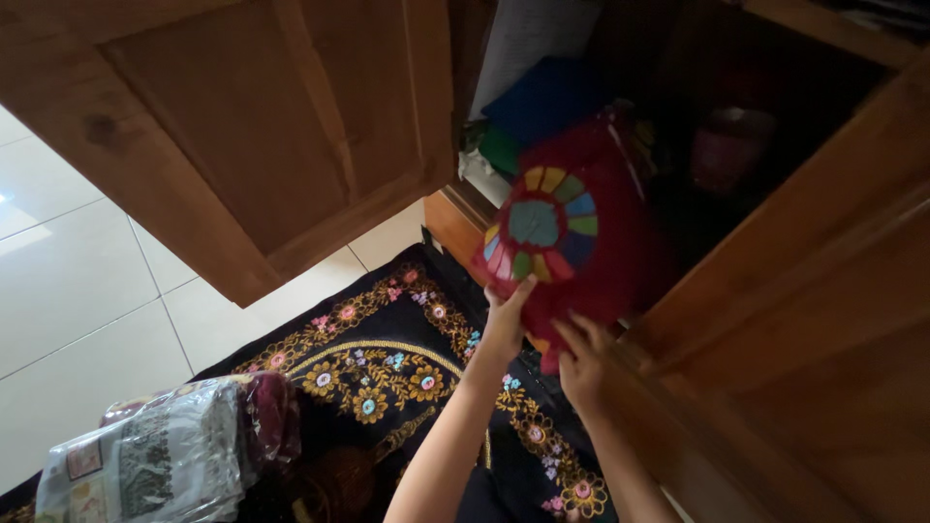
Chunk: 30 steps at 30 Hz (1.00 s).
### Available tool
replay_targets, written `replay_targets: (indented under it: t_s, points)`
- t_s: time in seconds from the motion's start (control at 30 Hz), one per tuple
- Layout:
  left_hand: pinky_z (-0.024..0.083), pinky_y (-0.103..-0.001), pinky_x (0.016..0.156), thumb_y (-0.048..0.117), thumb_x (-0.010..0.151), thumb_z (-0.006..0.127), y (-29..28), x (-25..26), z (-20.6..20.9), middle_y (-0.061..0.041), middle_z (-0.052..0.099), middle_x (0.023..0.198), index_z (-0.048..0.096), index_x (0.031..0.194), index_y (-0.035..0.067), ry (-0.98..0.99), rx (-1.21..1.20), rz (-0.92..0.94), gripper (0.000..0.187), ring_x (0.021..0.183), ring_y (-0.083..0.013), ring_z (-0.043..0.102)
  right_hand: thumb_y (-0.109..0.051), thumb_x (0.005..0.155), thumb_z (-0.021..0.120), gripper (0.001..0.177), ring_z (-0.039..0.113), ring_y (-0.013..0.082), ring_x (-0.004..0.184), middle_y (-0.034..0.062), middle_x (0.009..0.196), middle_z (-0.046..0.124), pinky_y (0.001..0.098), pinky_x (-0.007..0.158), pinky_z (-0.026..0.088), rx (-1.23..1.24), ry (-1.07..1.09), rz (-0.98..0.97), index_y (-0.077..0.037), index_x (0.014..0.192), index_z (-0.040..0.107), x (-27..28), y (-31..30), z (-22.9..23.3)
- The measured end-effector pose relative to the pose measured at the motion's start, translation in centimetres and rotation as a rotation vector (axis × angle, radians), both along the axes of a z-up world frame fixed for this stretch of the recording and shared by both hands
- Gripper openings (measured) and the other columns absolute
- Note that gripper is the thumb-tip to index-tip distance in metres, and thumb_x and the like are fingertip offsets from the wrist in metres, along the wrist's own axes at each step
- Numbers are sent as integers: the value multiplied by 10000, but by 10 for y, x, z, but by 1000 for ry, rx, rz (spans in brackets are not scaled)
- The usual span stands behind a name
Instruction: The person sits on a rug and removes various folded clothes from a wooden cabinet, placing them on the floor. They then fold a red t-shirt and a blue t-shirt by hand and place them on the pile.
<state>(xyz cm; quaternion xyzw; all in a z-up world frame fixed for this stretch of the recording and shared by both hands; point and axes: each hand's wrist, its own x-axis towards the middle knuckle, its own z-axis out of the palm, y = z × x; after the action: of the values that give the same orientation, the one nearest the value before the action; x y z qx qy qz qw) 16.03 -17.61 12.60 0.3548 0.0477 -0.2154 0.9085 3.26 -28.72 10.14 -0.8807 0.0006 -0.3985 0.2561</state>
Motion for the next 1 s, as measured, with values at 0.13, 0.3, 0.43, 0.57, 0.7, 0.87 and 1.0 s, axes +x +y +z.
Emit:
replay_targets:
  t_s: [0.13, 0.3, 0.43, 0.57, 0.7, 0.87, 1.0]
  points:
    - [612, -441, 857, 113, 834, 768, 0, -12, -8, -120, 554, 1300, 286, 1421, 182, 73, 46, 12, 763, 1133, -286, 642, 5, 719, 607, 541, 554, 331, 1231, 110, 1353, 610, 442, 1095, 434, 25, -28, 128, -133, 1226, 733, -12, 3, -10]
    - [618, -429, 838, -1, 808, 693, 2, -25, -38, -147, 591, 1259, 343, 1420, 153, -24, -12, 98, 722, 1082, -301, 667, 42, 715, 643, 576, 551, 317, 1188, 127, 1339, 585, 420, 1038, 453, 4, 81, 166, -173, 1241, 738, -39, 12, -1]
    - [612, -428, 820, -37, 816, 689, 13, -41, -42, -155, 610, 1236, 326, 1444, 149, -53, -25, 123, 749, 1039, -303, 672, 70, 705, 652, 606, 597, 287, 1179, 144, 1328, 571, 413, 1014, 493, 66, 135, 233, -189, 1247, 735, -53, 24, 9]
    - [600, -438, 792, -24, 825, 663, 34, -60, -32, -168, 611, 1223, 283, 1483, 159, 37, 13, 114, 782, 1015, -314, 671, 81, 709, 675, 612, 602, 299, 1161, 144, 1347, 559, 397, 974, 527, 42, 172, 239, -182, 1259, 732, -72, 35, 11]
    - [607, -416, 834, -8, 824, 650, 54, -74, -32, -145, 599, 1247, 262, 1497, 158, -29, -40, 164, 795, 1056, -286, 660, 76, 735, 704, 591, 642, 248, 1068, 115, 1337, 565, 342, 858, 555, 149, 254, 287, -204, 1255, 737, -76, 50, 5]
    - [587, -411, 851, 3, 836, 657, 101, -78, -36, -132, 590, 1291, 178, 1562, 200, 94, 179, 230, 893, 1074, -276, 645, 103, 618, 715, 663, 610, 294, 1081, 136, 1293, 582, 402, 911, 538, 97, 128, 363, -171, 1220, 752, -80, 88, 1]
    - [582, -402, 870, 1, 821, 669, 153, -92, -37, -175, 601, 1292, 285, 1580, 77, -134, 174, 298, 854, 1085, -282, 651, 118, 683, 698, 616, 609, 316, 1136, 157, 1320, 564, 397, 935, 536, 176, 85, 467, -154, 1234, 737, -77, 132, -5]
